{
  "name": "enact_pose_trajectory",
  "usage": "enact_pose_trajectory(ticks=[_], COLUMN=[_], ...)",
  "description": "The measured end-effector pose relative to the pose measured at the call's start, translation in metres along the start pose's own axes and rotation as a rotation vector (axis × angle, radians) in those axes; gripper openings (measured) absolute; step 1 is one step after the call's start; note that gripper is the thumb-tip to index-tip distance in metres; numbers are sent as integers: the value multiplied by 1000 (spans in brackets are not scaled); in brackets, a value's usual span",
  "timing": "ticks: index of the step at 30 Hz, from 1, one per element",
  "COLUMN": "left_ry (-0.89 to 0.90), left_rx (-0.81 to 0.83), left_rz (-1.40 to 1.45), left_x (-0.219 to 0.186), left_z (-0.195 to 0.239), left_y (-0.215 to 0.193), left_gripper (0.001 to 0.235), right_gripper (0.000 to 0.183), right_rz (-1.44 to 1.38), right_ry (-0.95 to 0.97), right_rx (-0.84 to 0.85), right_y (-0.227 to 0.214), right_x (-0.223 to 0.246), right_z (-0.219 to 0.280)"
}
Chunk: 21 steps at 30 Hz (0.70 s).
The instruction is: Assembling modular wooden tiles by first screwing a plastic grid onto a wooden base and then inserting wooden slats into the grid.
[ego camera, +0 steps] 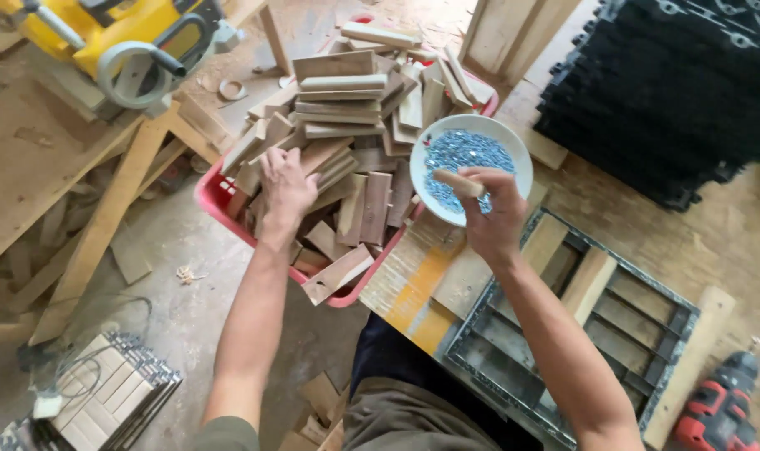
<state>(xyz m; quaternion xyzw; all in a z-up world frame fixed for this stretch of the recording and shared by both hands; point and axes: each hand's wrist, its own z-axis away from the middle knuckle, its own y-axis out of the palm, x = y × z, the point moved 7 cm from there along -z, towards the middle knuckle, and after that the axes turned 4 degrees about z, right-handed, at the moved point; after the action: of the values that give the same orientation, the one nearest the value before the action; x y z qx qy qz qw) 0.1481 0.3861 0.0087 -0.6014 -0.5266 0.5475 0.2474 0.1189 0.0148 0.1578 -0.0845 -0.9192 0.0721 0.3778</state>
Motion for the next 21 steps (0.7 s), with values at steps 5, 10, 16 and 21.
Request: enact_pose_trajectory(ticks=[5,10,16,21], left_ry=[-153,-374,-412,-361], left_rx=[177,306,338,617], left_rz=[-11,-82,643,1343], left_x=[-48,-62,-136,-205], left_z=[18,80,133,167], left_y=[-49,-63,-69,4], left_gripper=[61,74,55,31], right_gripper=[52,83,84,74], right_rz=[-715,-1333,-1362,-1091], right_ry=[641,716,727,798], right_rx=[-6,-8,19,-15], right_y=[-91,-148,-166,-170], right_x=[-17,-8,-27,-44], right_z=[41,64,95,115])
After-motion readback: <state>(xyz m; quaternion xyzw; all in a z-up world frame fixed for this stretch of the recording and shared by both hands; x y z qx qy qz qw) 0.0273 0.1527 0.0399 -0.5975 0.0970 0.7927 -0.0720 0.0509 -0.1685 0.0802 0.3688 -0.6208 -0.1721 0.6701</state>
